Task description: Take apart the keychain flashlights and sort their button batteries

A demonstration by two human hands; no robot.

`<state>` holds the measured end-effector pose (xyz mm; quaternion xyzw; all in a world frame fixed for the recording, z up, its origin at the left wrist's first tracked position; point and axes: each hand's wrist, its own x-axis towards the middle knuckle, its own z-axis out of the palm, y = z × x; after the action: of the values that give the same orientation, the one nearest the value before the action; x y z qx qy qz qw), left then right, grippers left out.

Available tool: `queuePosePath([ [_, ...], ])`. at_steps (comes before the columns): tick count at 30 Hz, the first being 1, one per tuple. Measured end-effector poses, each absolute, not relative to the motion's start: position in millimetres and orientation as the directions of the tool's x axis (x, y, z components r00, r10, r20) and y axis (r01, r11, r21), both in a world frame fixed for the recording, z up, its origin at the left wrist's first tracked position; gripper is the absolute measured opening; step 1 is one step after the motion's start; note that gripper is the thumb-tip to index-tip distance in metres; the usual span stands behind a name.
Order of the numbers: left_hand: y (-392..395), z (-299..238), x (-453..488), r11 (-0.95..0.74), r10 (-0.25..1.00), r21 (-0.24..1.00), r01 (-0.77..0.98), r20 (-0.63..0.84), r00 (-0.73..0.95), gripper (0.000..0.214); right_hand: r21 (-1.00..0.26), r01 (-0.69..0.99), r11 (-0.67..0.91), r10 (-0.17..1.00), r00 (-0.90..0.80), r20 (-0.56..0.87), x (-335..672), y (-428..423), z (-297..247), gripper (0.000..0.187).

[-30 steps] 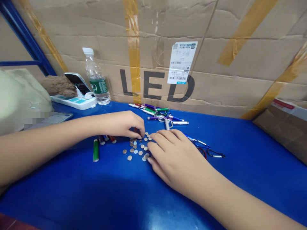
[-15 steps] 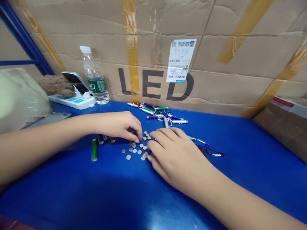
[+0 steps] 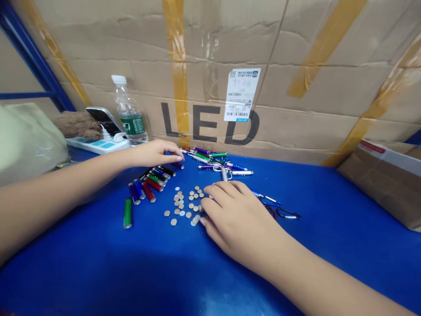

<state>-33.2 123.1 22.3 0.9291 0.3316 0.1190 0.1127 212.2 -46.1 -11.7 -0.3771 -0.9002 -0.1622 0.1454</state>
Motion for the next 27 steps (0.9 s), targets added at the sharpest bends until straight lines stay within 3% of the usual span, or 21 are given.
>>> queuePosePath([
  [3, 132, 20, -42, -0.688, 0.661, 0.357, 0.632, -0.049, 0.749, 0.034, 0.181, 0.725, 0.664, 0.626, -0.672, 0.394, 213, -46, -11, 0.022],
  [5, 132, 18, -40, -0.687, 0.66, 0.324, 0.651, -0.097, 0.745, 0.035, 0.186, 0.725, 0.663, 0.623, -0.673, 0.399, 213, -46, -11, 0.02],
  [10, 133, 9, -33, -0.8, 0.596, 0.045, 0.598, 0.175, 0.784, 0.036, 0.183, 0.727, 0.662, 0.628, -0.671, 0.395, 212, -47, -12, 0.019],
  [15, 135, 8, -34, -0.797, 0.604, 0.092, 0.597, 0.121, 0.788, 0.038, 0.176, 0.731, 0.659, 0.627, -0.663, 0.408, 211, -47, -9, 0.018],
  [18, 131, 12, -29, -0.78, 0.625, 0.086, 0.62, 0.137, 0.768, 0.037, 0.163, 0.737, 0.657, 0.636, -0.656, 0.406, 210, -47, -8, 0.018],
  [22, 121, 10, -7, -0.759, 0.65, 0.174, 0.627, 0.178, 0.738, 0.031, 0.15, 0.742, 0.653, 0.646, -0.65, 0.401, 210, -46, -8, 0.019],
  [27, 109, -2, 26, -0.81, 0.586, 0.098, 0.578, 0.178, 0.791, 0.041, 0.162, 0.748, 0.644, 0.639, -0.641, 0.425, 210, -45, -6, 0.018],
])
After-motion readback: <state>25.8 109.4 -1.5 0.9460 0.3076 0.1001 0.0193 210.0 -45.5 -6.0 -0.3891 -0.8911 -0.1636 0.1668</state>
